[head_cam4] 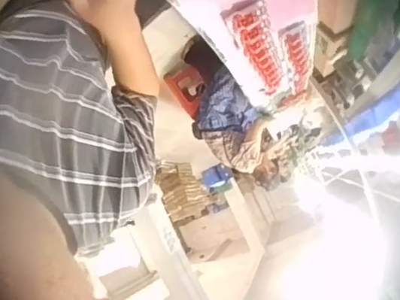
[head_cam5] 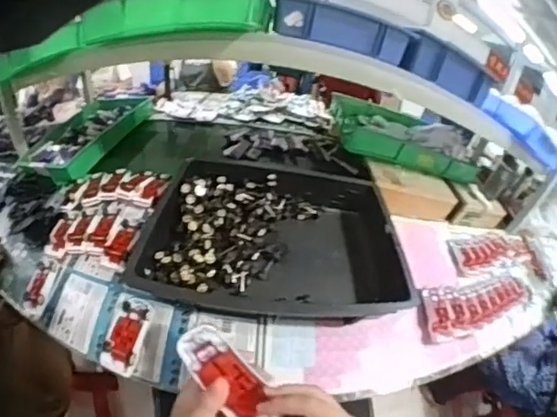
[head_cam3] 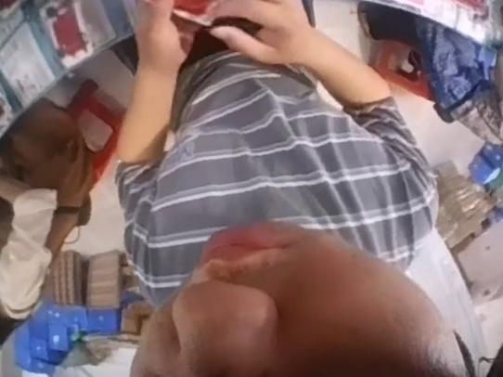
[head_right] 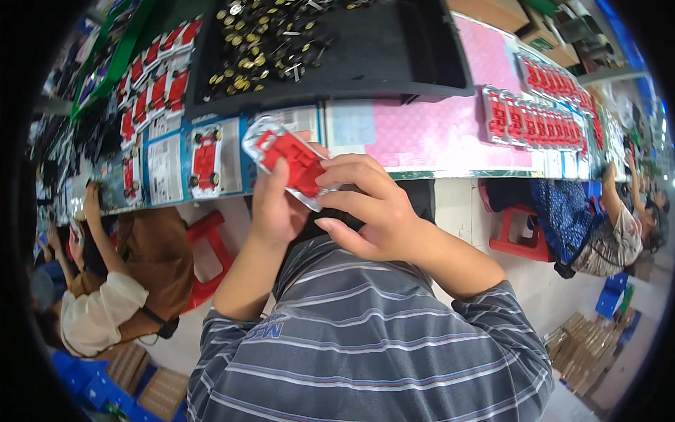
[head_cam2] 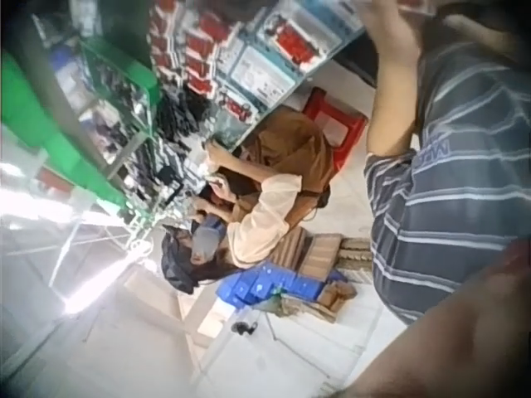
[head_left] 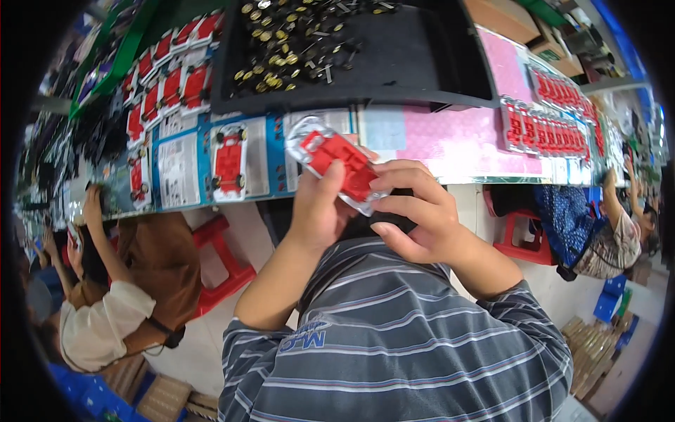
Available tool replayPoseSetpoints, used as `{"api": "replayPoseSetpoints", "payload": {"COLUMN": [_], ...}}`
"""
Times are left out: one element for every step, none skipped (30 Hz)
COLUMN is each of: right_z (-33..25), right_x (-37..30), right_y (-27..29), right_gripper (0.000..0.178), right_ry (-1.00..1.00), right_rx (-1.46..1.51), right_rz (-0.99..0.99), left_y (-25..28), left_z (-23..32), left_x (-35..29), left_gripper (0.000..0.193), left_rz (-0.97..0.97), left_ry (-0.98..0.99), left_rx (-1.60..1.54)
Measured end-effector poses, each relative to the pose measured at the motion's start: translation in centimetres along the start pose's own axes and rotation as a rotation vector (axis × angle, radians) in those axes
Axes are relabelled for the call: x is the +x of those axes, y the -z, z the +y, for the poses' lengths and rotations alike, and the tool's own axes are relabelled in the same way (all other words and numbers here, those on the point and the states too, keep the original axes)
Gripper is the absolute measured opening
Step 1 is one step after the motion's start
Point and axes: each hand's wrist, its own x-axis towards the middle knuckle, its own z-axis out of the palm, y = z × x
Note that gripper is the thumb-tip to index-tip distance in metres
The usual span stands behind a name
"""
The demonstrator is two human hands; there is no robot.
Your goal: The person assembles toy cars by snapping wheel axles into toy car chassis by hand, placing the assembled cars onto the table, and transferring additional wheel axles into a tray.
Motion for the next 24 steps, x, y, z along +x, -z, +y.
{"api": "replayPoseSetpoints", "payload": {"right_z": [0.4,1.0,1.3,2.1,3.0,4.2,5.9,6.7,7.6,8.4,9.1,9.1,9.2,10.6,14.6,19.2,22.3,24.3,25.3,25.9,26.6,27.2,28.2,28.5], "right_x": [0.1,0.1,0.8,1.5,2.7,4.3,5.3,6.5,7.7,8.9,9.9,11.5,13.2,14.1,14.1,14.2,15.1,16.5,17.8,18.9,19.7,20.4,21.0,21.2], "right_y": [0.8,1.6,2.9,4.2,5.5,6.9,8.3,9.1,10.6,11.3,12.0,12.3,12.2,11.8,12.2,12.4,12.2,11.6,10.9,10.0,9.2,8.4,7.5,6.5], "right_gripper": [0.024,0.024,0.021,0.019,0.017,0.016,0.014,0.011,0.025,0.022,0.02,0.023,0.026,0.024,0.03,0.038,0.049,0.061,0.061,0.068,0.076,0.077,0.079,0.081], "right_ry": [-0.008,-0.02,-0.025,-0.038,-0.022,0.03,0.054,-0.051,-0.093,-0.116,-0.148,-0.339,-0.526,-0.521,-0.48,-0.439,-0.677,-0.907,-0.899,-1.03,-1.164,-1.108,-1.048,-1.041], "right_rx": [-0.065,-0.122,-0.234,-0.317,-0.408,-0.472,-0.532,-0.481,-0.499,-0.523,-0.553,-0.47,-0.38,-0.495,-0.547,-0.595,-0.505,-0.402,-0.396,-0.49,-0.585,-0.609,-0.637,-0.624], "right_rz": [0.02,0.039,0.048,0.1,0.163,0.187,0.249,0.337,0.33,0.308,0.287,0.219,0.148,0.088,0.035,-0.018,-0.089,-0.164,-0.157,-0.179,-0.198,-0.102,-0.008,0.002], "left_y": [0.5,0.2,0.9,1.7,1.8,1.8,1.8,1.9,3.0,4.2,4.1,4.2,4.3,4.4,4.1,3.9,3.8,3.5,3.3,3.6,3.9,4.1,4.5,4.3], "left_z": [-0.1,0.1,0.4,0.5,0.5,0.2,-0.1,-0.4,-1.5,-2.2,-1.9,-2.1,-2.4,-2.3,-2.3,-2.3,-2.4,-2.3,-2.3,-2.2,-2.2,-2.3,-2.6,-2.6], "left_x": [0.6,1.1,1.4,1.9,2.4,3.0,3.6,4.0,4.4,4.6,4.8,4.7,4.6,4.6,4.7,4.9,5.0,5.0,5.1,5.0,4.9,4.8,5.0,4.9], "left_gripper": [0.056,0.056,0.056,0.057,0.055,0.054,0.052,0.048,0.049,0.049,0.046,0.044,0.042,0.042,0.043,0.043,0.043,0.043,0.042,0.043,0.045,0.048,0.048,0.048], "left_rz": [0.018,0.059,0.029,0.0,0.007,0.034,0.053,0.068,0.047,0.029,-0.008,0.004,0.018,0.018,0.005,-0.005,-0.008,-0.001,0.002,-0.001,-0.005,-0.011,-0.018,-0.006], "left_ry": [-0.039,-0.054,-0.042,-0.031,-0.03,-0.044,-0.057,-0.079,-0.09,-0.101,-0.065,-0.099,-0.133,-0.153,-0.157,-0.161,-0.163,-0.154,-0.146,-0.124,-0.125,-0.124,-0.164,-0.152], "left_rx": [0.086,0.133,0.168,0.204,0.214,0.251,0.283,0.308,0.378,0.449,0.522,0.456,0.391,0.401,0.399,0.399,0.42,0.43,0.441,0.453,0.457,0.459,0.473,0.462]}}
